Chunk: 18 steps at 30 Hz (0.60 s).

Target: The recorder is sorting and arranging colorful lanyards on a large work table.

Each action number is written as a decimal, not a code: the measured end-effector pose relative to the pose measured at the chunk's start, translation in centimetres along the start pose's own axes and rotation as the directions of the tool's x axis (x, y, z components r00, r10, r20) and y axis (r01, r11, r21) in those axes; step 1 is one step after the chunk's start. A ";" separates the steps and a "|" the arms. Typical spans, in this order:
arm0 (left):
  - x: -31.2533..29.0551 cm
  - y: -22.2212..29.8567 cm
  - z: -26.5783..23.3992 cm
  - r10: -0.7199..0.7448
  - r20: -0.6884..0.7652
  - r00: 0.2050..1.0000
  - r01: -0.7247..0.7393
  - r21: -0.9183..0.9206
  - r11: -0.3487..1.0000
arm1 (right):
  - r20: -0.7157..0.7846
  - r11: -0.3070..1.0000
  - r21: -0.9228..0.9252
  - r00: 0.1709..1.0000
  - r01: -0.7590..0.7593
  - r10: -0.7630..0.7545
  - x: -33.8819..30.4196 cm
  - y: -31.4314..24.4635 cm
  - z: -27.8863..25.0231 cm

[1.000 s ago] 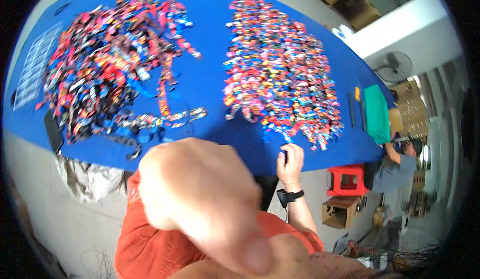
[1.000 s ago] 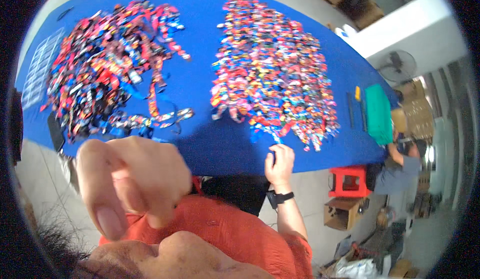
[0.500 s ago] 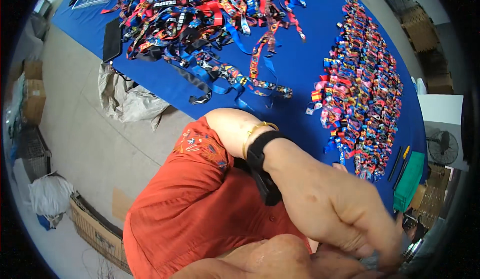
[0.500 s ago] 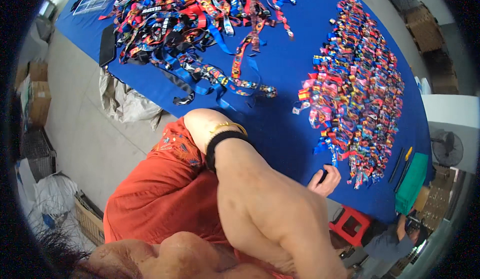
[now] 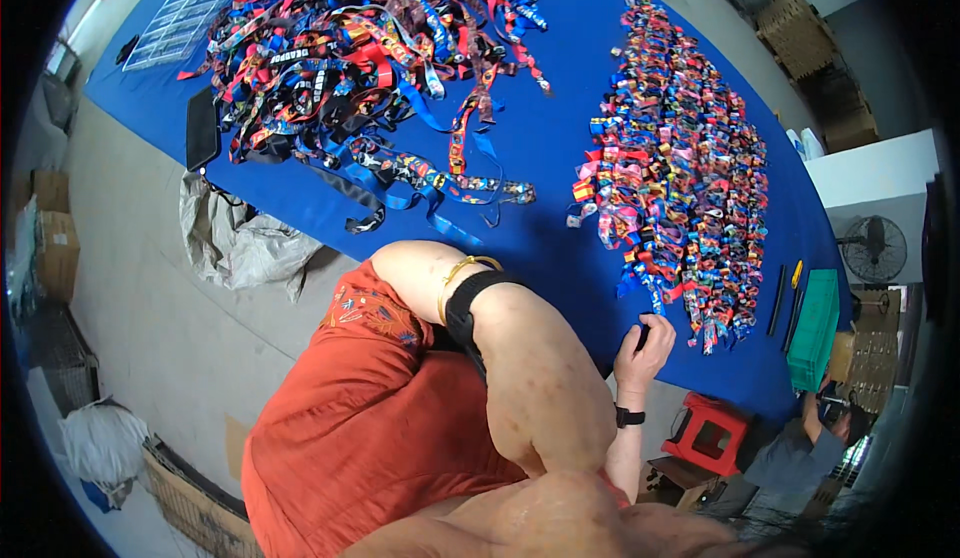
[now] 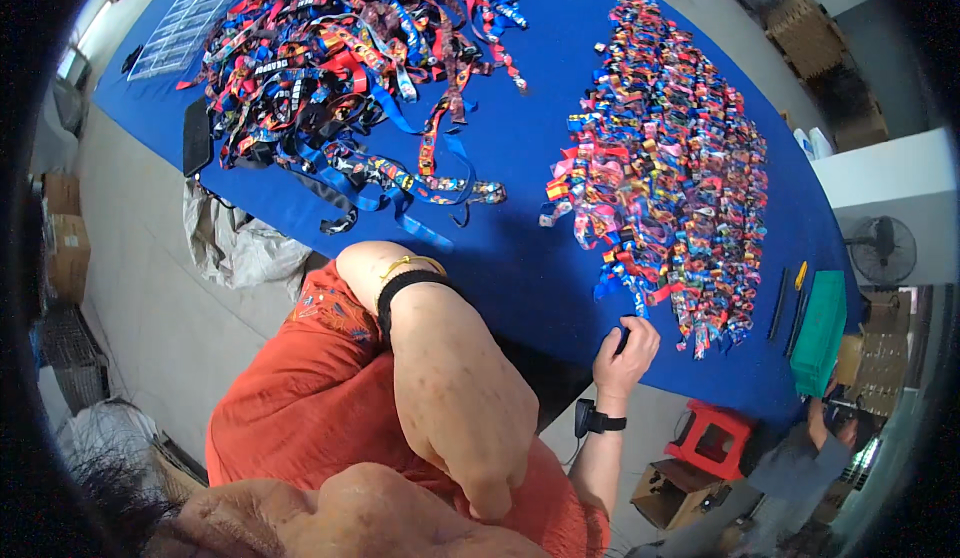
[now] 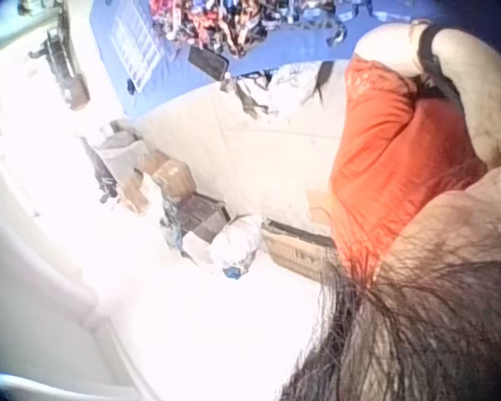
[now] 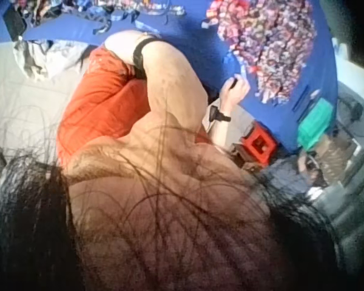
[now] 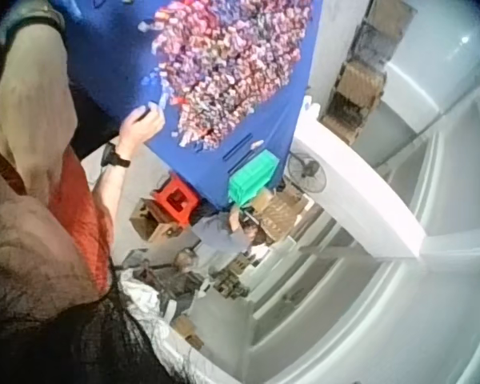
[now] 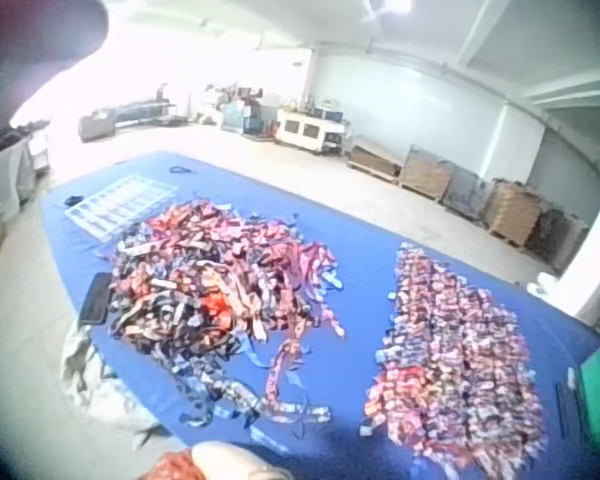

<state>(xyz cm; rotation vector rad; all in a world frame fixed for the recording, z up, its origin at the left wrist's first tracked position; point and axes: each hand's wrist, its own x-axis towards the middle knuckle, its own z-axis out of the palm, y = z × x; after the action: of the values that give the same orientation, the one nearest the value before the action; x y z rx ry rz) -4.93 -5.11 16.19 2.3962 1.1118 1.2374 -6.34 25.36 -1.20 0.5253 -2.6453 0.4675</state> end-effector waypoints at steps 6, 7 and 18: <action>1.4 1.1 0.5 -0.291 0.057 0.955 0.295 -0.073 0.953 | -0.043 1.000 0.020 0.999 0.016 -0.015 -0.1 0.2 -0.3; 1.0 0.9 0.6 -0.293 0.078 0.953 0.299 -0.078 0.951 | -0.051 0.999 0.022 0.998 0.026 -0.024 -0.1 0.4 -0.2; -12.0 -1.9 10.2 -0.514 -0.854 -0.085 0.891 0.166 -0.423 | -0.093 0.999 0.036 0.996 0.009 -0.005 -0.1 0.2 -0.6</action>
<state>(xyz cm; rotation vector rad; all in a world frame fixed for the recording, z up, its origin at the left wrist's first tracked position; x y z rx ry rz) -2.30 -10.95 1.65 0.3435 3.2963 0.4145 -6.12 25.81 -0.82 0.5116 -2.5500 0.5260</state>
